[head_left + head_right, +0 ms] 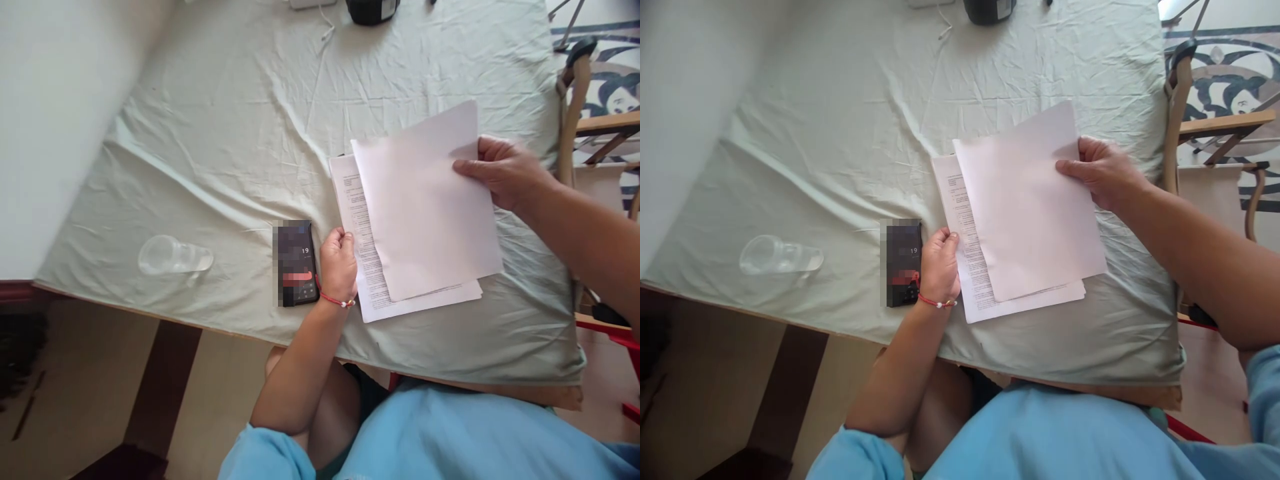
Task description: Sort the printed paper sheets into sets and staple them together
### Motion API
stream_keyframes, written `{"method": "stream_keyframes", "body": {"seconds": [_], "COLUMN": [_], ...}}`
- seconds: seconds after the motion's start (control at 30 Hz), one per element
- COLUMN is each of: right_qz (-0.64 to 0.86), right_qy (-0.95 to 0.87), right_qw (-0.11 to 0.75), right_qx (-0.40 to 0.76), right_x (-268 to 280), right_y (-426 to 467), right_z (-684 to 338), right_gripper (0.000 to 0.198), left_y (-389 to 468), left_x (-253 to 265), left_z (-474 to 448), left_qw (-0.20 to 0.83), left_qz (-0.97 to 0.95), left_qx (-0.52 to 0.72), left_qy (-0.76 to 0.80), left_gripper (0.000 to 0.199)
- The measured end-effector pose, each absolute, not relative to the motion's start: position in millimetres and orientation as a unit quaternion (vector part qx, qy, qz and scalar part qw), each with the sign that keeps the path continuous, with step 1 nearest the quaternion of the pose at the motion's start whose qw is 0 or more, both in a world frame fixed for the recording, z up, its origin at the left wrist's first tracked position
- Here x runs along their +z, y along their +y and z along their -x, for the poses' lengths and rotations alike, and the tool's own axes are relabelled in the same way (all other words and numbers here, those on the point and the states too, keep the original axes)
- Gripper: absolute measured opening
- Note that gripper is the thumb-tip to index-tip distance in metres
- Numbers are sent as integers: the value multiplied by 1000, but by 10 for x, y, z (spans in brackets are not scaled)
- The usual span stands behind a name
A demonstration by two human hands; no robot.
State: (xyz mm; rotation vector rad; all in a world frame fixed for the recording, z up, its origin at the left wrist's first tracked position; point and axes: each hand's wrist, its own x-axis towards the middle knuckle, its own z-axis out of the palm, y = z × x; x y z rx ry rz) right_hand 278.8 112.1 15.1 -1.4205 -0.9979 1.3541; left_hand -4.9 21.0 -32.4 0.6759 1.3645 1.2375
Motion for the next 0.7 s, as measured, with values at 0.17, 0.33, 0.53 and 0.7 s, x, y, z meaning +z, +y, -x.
{"method": "stream_keyframes", "body": {"seconds": [0.17,0.33,0.53,0.7], "right_qz": [555,612,632,647], "right_qy": [-424,-428,-387,-392], "right_qw": [418,364,299,276], "right_qx": [582,556,602,593], "right_x": [64,44,199,235], "right_y": [1120,1151,1100,1083], "right_z": [-2783,-2820,-2753,-2724], "right_gripper": [48,45,30,23], "left_y": [208,214,223,226], "left_x": [-330,-331,-317,-330], "left_z": [26,17,0,-12], "left_qw": [518,496,506,509], "left_qz": [-293,-285,-266,-266], "left_qx": [541,559,563,578], "left_qy": [594,600,597,580], "left_gripper": [9,6,5,18]}}
